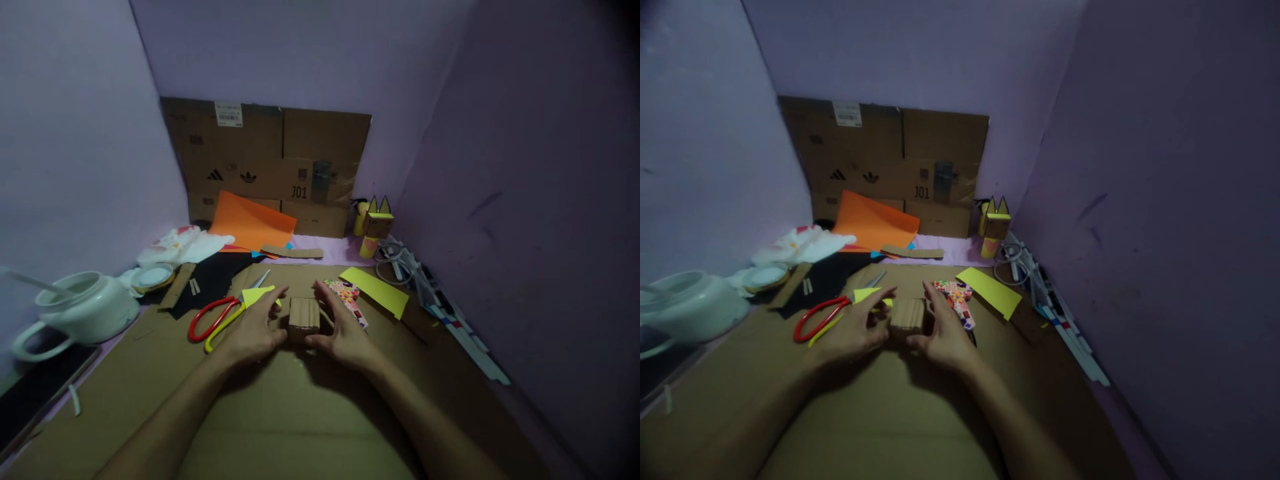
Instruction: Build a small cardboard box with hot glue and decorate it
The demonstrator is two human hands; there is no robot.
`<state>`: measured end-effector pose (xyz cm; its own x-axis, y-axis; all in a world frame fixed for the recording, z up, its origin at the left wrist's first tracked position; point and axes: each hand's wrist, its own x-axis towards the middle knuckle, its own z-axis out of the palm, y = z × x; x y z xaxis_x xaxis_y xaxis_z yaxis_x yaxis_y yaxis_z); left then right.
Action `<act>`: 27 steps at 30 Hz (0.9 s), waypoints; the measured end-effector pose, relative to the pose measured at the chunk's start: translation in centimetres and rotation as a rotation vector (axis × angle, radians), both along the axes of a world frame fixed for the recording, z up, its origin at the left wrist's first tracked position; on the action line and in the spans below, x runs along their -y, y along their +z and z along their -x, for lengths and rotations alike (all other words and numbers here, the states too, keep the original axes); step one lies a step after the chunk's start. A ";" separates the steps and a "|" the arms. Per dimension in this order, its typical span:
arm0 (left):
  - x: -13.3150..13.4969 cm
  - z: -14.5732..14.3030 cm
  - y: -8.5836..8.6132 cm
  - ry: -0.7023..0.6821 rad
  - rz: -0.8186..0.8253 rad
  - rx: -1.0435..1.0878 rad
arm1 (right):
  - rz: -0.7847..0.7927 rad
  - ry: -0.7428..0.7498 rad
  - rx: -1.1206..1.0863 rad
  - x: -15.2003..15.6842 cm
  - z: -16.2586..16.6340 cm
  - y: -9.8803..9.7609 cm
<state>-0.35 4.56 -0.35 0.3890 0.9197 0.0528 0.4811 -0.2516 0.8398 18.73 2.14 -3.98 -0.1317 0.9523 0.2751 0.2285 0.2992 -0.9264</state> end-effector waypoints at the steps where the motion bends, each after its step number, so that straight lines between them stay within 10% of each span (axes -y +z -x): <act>1: 0.1 -0.1 0.2 -0.018 0.034 0.027 | 0.027 0.002 -0.008 0.0 -0.1 0.0; 27: 0.0 -1.0 0.4 0.032 0.181 0.226 | 0.308 0.112 -0.395 0.4 -0.1 2.0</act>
<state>0.62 4.59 0.03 0.3563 0.9339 -0.0314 0.2818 -0.0753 0.9565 18.79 1.73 -2.01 -0.1800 0.9831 0.0331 -0.1744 0.0012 -0.9847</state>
